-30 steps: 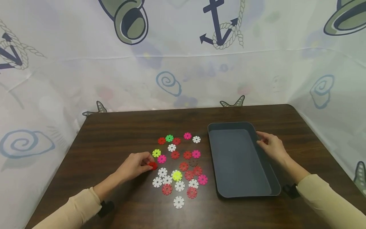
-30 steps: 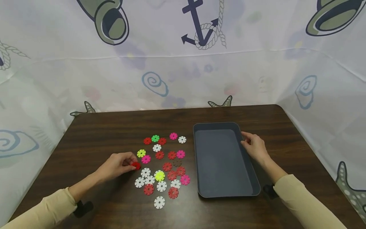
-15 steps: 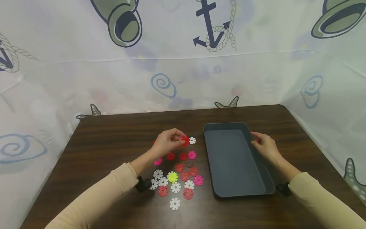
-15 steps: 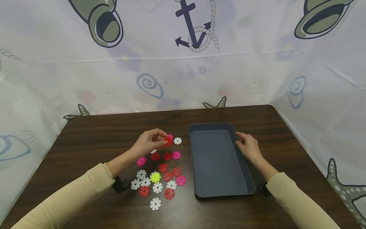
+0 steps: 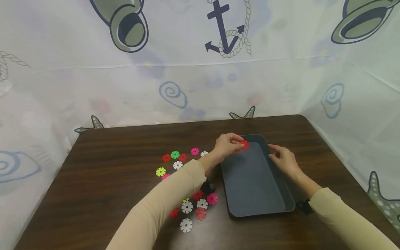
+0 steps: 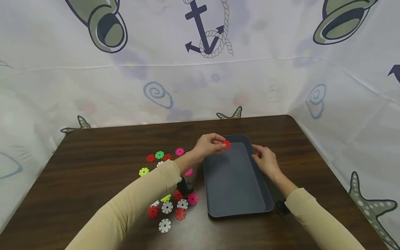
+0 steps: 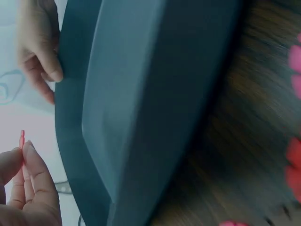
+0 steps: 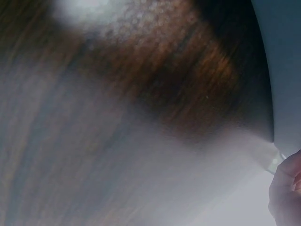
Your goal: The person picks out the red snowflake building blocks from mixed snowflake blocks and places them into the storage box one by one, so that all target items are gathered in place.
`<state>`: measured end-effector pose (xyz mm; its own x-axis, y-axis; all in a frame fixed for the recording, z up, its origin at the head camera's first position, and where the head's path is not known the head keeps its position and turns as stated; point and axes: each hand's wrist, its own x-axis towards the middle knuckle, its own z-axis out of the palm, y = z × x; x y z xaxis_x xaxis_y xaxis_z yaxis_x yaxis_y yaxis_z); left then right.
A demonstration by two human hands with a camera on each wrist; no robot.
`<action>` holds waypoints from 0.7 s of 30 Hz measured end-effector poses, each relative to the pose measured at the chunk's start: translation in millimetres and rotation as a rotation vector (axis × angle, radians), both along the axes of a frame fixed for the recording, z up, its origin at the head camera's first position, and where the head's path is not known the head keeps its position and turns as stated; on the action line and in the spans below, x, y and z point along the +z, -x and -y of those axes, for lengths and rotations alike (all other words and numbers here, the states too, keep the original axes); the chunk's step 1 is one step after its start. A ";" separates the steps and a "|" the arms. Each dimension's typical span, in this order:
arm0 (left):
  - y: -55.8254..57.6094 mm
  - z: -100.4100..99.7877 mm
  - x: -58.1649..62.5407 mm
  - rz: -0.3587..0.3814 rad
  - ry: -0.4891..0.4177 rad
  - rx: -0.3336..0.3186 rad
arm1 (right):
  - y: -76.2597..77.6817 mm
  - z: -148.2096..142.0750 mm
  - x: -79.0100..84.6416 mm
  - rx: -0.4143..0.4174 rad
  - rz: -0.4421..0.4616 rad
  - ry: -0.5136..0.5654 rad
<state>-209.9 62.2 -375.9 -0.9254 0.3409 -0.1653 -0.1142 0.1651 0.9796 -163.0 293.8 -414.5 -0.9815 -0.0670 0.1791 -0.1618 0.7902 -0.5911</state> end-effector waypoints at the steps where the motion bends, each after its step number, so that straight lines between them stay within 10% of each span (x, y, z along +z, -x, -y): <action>1: 1.6 -7.1 -1.4 0.001 0.004 0.006 | 0.4 -0.1 -0.1 -0.003 -0.005 -0.001; 21: 16.2 -65.5 -34.7 -0.181 0.508 0.104 | 1.2 -1.0 -3.8 -0.029 0.007 -0.010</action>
<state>-226.0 127.7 -410.6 -0.9789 0.1649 -0.1207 0.0075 0.6193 0.7851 -164.2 294.8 -418.3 -0.9843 -0.0400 0.1721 -0.1347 0.8005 -0.5840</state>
